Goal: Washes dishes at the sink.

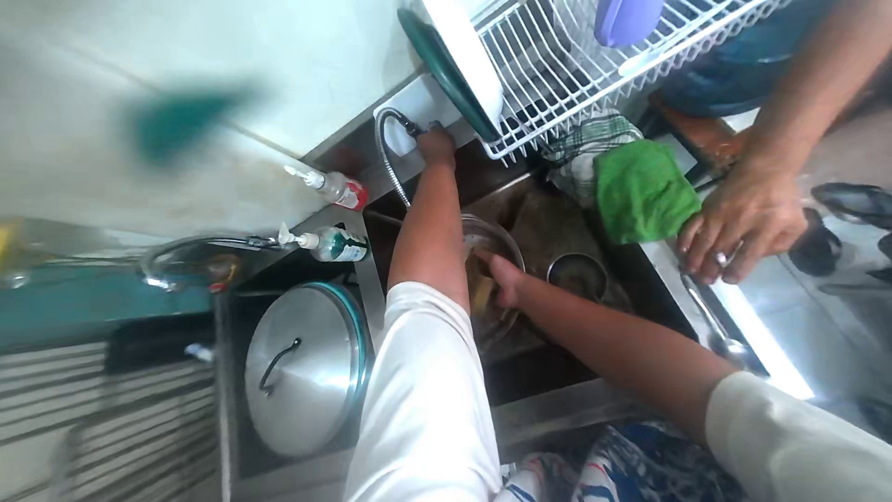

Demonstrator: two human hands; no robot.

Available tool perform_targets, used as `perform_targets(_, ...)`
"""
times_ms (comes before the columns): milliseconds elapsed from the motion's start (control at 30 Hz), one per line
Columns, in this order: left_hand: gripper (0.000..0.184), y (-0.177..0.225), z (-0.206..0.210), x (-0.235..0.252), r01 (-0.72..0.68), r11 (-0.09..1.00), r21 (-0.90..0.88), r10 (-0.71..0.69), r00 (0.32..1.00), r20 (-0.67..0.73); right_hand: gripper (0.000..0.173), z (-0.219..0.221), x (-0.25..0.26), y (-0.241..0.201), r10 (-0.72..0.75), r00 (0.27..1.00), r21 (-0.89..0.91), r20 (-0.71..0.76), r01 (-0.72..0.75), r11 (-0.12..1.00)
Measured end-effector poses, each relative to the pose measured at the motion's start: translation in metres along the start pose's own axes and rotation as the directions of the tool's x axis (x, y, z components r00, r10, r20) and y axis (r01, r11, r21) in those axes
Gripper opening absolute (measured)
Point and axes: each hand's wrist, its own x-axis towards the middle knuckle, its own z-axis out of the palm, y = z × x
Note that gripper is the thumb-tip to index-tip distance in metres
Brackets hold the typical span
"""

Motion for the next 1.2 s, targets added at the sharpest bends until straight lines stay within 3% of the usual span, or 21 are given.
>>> perform_targets(133,0.038,0.01,-0.01,0.003,-0.218,0.887,0.406,0.199,0.976,0.089,0.059,-0.004,-0.006,-0.003,-0.031,0.999,0.025,-0.019,0.031,0.999)
perform_targets(200,0.033,0.011,-0.016,0.002,-0.319,0.811,0.49,0.265,0.948,0.179,0.06,-0.005,-0.007,-0.003,-0.038,0.998,0.017,-0.04,0.039,0.999)
perform_targets(267,0.034,0.008,-0.019,-0.001,-0.327,0.89,0.317,0.262,0.937,0.232,0.061,-0.004,-0.01,-0.003,-0.064,0.995,-0.018,-0.077,0.063,0.998)
perform_targets(300,0.038,0.008,-0.02,-0.005,-0.259,0.958,0.123,0.226,0.945,0.237,0.061,-0.003,-0.012,-0.005,-0.094,0.991,-0.054,-0.092,0.089,0.994)
perform_targets(367,0.044,0.013,-0.032,-0.03,-0.167,0.98,-0.11,0.19,0.947,0.258,0.064,0.001,-0.02,-0.007,-0.167,0.978,-0.163,-0.123,0.146,0.976)
perform_targets(433,0.047,0.018,-0.06,-0.066,-0.191,0.963,-0.189,0.244,0.917,0.316,0.069,0.009,-0.03,-0.011,-0.248,0.95,-0.28,-0.19,0.189,0.941)
perform_targets(500,0.045,0.016,-0.101,-0.109,-0.305,0.933,-0.191,0.356,0.857,0.372,0.077,0.011,-0.032,-0.015,-0.33,0.913,-0.378,-0.241,0.224,0.898)
perform_targets(633,0.039,-0.045,-0.187,-0.186,-0.485,0.84,-0.242,0.542,0.734,0.409,0.081,0.011,-0.044,-0.024,-0.47,0.827,-0.507,-0.308,0.276,0.817)
perform_targets(700,0.037,-0.093,-0.221,-0.209,-0.463,0.854,-0.237,0.52,0.764,0.381,0.081,0.015,-0.048,-0.027,-0.522,0.79,-0.539,-0.321,0.301,0.787)
perform_targets(833,0.033,-0.18,-0.264,-0.241,-0.283,0.939,-0.198,0.332,0.895,0.298,0.082,0.02,-0.054,-0.027,-0.614,0.731,-0.683,-0.298,0.286,0.672)
perform_targets(933,0.031,-0.224,-0.285,-0.256,-0.22,0.951,-0.22,0.274,0.927,0.258,0.081,0.027,-0.055,-0.022,-0.645,0.709,-0.755,-0.286,0.248,0.607)
perform_targets(1033,0.03,-0.244,-0.304,-0.267,-0.207,0.947,-0.247,0.257,0.946,0.195,0.081,0.038,-0.056,-0.011,-0.67,0.691,-0.797,-0.272,0.229,0.559)
perform_targets(1200,0.029,-0.249,-0.328,-0.276,-0.229,0.942,-0.246,0.268,0.953,0.141,0.08,0.051,-0.055,0.005,-0.672,0.69,-0.767,-0.269,0.269,0.583)
